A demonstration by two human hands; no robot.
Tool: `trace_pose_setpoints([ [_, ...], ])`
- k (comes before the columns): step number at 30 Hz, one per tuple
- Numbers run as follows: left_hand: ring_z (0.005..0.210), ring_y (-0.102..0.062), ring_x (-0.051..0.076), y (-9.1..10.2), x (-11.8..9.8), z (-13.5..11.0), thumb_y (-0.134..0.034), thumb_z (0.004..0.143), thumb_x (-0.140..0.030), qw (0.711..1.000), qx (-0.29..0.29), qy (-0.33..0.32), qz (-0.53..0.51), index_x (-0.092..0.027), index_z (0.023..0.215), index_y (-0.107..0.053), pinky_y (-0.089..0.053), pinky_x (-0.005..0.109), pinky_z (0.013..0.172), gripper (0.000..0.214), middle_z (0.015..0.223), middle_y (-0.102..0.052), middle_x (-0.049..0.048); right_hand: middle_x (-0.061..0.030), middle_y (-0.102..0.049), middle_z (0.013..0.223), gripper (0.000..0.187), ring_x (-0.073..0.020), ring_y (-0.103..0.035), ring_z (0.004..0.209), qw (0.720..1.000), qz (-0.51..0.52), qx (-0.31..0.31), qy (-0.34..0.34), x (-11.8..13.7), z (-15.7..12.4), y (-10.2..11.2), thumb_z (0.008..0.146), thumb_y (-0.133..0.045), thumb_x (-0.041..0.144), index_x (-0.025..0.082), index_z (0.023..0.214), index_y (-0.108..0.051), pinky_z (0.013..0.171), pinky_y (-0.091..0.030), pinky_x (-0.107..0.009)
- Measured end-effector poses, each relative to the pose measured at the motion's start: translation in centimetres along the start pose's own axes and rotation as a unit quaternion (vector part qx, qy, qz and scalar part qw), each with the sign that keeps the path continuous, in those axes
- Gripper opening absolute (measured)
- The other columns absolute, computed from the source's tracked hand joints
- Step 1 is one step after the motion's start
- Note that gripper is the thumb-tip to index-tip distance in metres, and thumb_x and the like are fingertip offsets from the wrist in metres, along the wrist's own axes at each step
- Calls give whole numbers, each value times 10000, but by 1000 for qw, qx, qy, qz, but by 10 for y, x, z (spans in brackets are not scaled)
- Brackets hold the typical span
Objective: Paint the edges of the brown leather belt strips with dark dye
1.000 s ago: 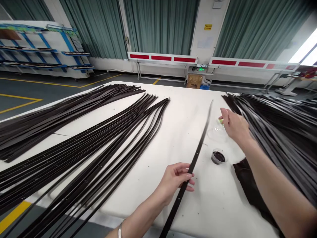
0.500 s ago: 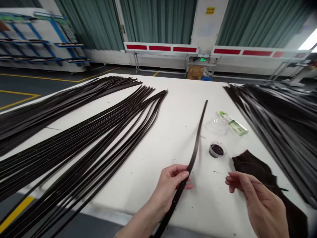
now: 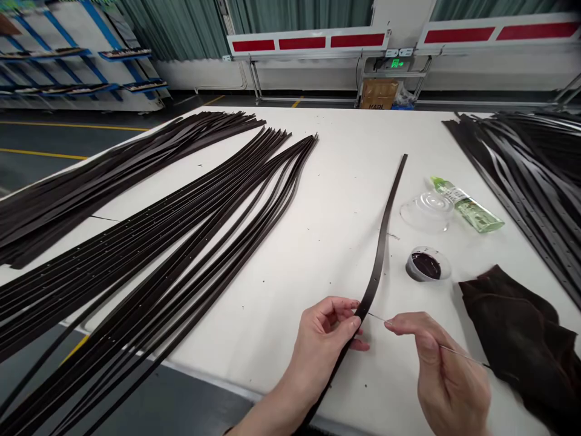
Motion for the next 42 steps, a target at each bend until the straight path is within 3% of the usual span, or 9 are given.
trace_pose_setpoints([
  [6,721,-552,142,-2,-2,-3,-737,782,-270,1000,-12,-3,18,-146,943,-706,-618,339,654,206,761,-554,14,-78,-654,921,362,-183,-630,909,999,18,16,32,0,-5,-5,851,-430,-62,154,1101,-578,731,-539,-334],
  [18,710,-548,131,-3,-3,-3,-716,795,-250,999,-12,-10,40,-134,944,-711,-624,331,657,188,760,-557,15,-91,-652,916,365,-170,-614,891,997,-4,47,54,8,-2,-13,849,-433,-76,126,1116,-580,716,-527,-318],
  [25,732,-548,142,-3,-2,-4,-734,778,-253,1000,-19,-3,24,-133,958,-704,-630,342,649,219,766,-558,18,-115,-652,907,374,-197,-619,915,996,-6,10,88,14,-6,-5,816,-441,-110,91,1109,-559,710,-535,-338],
  [31,733,-543,137,-4,-3,-3,-716,794,-242,999,-17,-9,34,-134,959,-703,-631,341,655,197,761,-565,13,-84,-654,888,371,-176,-621,874,996,-32,24,80,15,-2,-10,855,-445,-67,137,1141,-565,706,-524,-320],
  [36,714,-541,124,-5,-4,-6,-688,816,-225,999,-12,-18,50,-143,954,-708,-626,336,666,161,763,-554,4,-60,-645,838,290,-152,-627,833,998,-20,34,47,12,2,-13,886,-432,-36,148,1049,-587,692,-515,-288],
  [39,740,-532,134,-5,-3,-6,-692,811,-230,999,-13,-15,48,-151,952,-710,-629,354,672,162,780,-547,10,-61,-661,890,280,-136,-635,857,1000,-5,5,2,2,0,-6,892,-404,-50,162,987,-560,695,-515,-267],
  [42,765,-524,144,-3,-1,-5,-700,806,-239,999,-12,-11,44,-157,959,-710,-629,369,674,174,808,-543,20,-60,-657,892,290,-139,-631,874,1000,0,-21,10,0,-5,-2,868,-409,-88,162,952,-530,693,-518,-275],
])
Point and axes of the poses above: each hand's wrist, its own z-axis towards the middle knuckle, its own y-axis out of the back of the hand, x = y × z, the point moved 9 cm from there along z, towards the middle knuckle
